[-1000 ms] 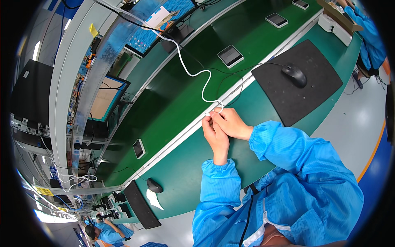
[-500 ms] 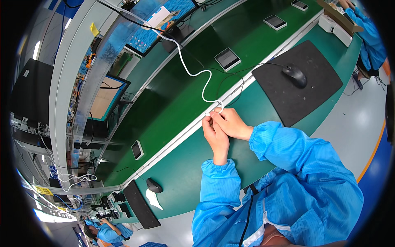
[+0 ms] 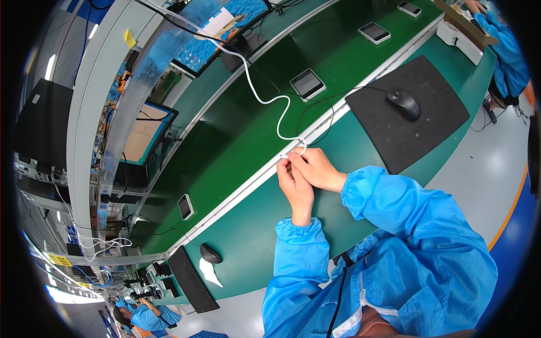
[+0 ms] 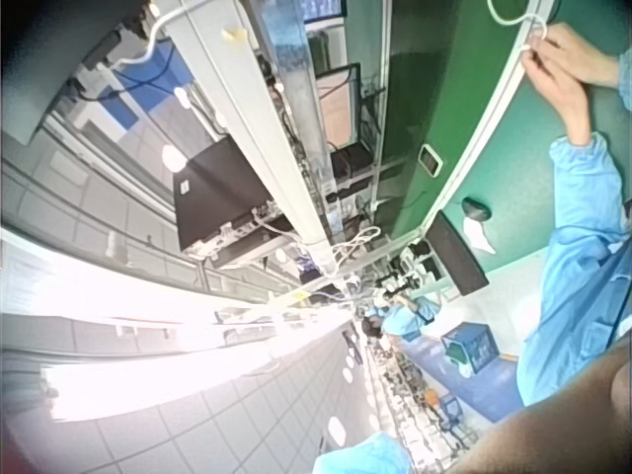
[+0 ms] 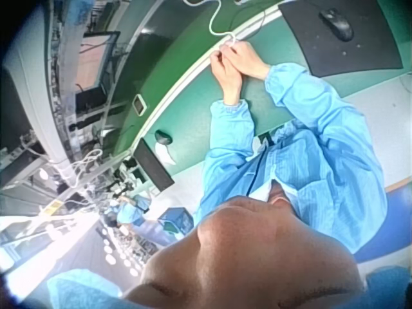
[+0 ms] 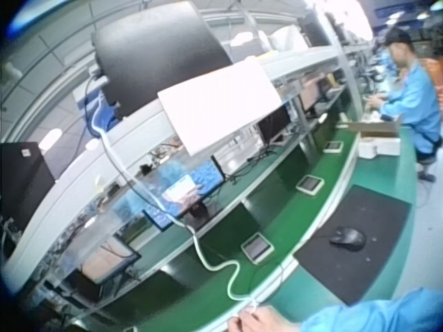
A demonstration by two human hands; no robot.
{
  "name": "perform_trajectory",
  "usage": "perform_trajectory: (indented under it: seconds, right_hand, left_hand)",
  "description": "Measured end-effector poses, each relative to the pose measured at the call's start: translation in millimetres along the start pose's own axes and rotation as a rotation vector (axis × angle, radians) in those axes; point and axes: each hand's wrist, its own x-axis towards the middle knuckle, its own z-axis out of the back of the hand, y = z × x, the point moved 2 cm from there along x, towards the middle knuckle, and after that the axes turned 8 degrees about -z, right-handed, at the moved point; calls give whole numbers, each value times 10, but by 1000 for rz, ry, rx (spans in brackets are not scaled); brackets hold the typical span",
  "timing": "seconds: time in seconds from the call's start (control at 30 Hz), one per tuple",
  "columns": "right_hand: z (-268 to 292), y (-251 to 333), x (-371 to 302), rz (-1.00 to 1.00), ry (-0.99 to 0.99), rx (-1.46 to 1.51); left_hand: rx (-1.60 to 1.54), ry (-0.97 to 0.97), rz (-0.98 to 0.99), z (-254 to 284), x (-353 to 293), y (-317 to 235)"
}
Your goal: The person assembles small electronic components and connects white cables by hand at a factory workstation.
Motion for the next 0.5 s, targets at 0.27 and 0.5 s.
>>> perform_trajectory:
  seconds: [0.27,0.5]
  right_hand:
    - [-8,27,-4,-18,36,-29]
    - [4,26,-10,-7,28,-33]
  left_hand:
    - [-16,1,3,9,0,-17]
    - [-9,-2,2,5,1,-25]
